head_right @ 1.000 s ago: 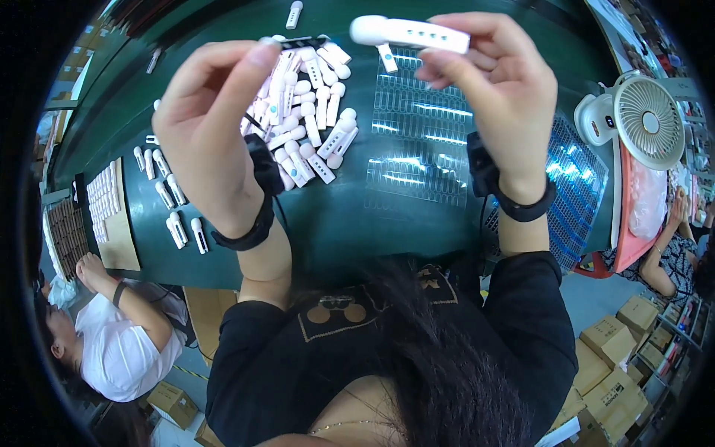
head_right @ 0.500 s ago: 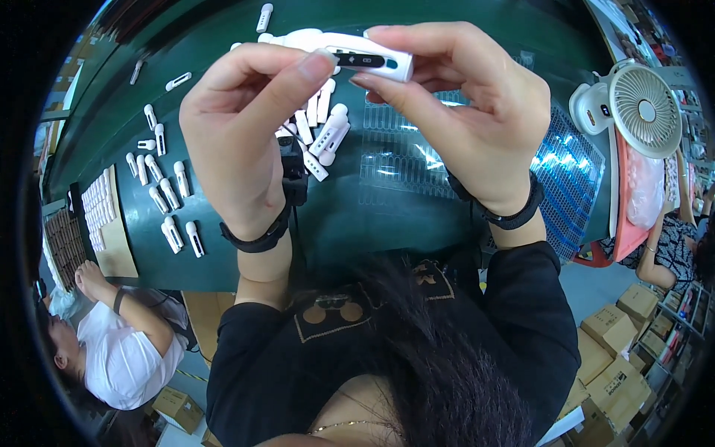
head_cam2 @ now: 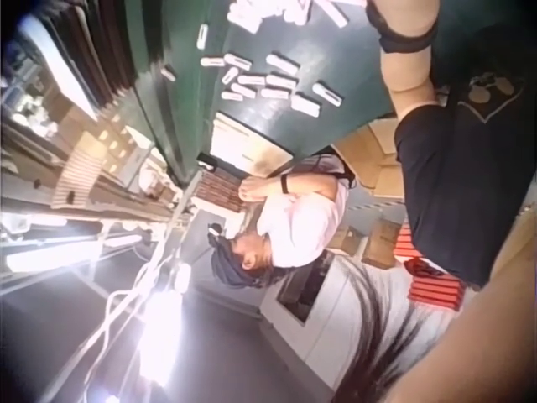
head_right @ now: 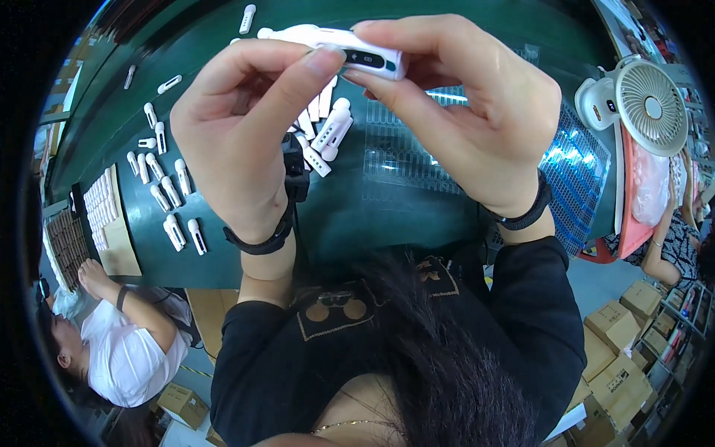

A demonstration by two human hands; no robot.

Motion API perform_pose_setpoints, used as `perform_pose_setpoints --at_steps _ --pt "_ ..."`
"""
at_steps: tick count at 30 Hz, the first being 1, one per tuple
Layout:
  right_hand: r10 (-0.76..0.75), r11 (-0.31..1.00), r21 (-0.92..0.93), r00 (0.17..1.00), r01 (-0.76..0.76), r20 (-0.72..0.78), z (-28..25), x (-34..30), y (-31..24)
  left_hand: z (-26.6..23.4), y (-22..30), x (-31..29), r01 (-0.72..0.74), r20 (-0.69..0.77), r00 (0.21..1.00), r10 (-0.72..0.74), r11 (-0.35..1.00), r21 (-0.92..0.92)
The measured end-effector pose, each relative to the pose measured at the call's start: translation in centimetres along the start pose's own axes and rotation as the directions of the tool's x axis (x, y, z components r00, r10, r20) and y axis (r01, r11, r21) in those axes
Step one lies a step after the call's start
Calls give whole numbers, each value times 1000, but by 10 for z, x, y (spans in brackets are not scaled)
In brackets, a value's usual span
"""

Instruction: Manually assemble small white electronic components on a production line.

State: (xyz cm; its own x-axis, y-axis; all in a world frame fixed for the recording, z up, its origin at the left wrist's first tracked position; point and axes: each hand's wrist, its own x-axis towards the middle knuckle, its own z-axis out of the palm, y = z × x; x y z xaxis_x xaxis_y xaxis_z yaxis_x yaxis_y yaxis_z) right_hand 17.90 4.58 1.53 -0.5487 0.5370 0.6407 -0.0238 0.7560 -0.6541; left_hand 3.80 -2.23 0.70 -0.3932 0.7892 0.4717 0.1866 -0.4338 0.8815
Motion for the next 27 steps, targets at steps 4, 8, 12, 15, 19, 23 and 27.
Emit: perform_pose_setpoints --at_steps 4,8,12,15,19,23,27 --pt "-17 999 -46 1000 18 15 0 0 -2 1 1 -1 -36 -17 999 38 996 79" --pt "-44 993 -111 998 48 42 0 3 -5 -1 -3 0 -126 -5 991 130 967 221" --pt "-18 996 -90 999 20 28 -3 4 -3 -4 -1 10 224 -6 963 -268 791 569" --pt "81 995 56 996 -78 -45 -6 3 1 -8 -13 14 280 210 935 -284 959 48" --pt "156 982 105 988 -155 -1 -4 4 4 -10 -16 19 356 354 906 -230 868 -347" --pt "114 979 161 991 -123 63 -4 9 7 -7 -24 15 309 299 929 -217 900 -306" --pt "-5 999 -37 997 8 72 3 8 10 -1 -33 12 168 138 978 -156 982 -81"
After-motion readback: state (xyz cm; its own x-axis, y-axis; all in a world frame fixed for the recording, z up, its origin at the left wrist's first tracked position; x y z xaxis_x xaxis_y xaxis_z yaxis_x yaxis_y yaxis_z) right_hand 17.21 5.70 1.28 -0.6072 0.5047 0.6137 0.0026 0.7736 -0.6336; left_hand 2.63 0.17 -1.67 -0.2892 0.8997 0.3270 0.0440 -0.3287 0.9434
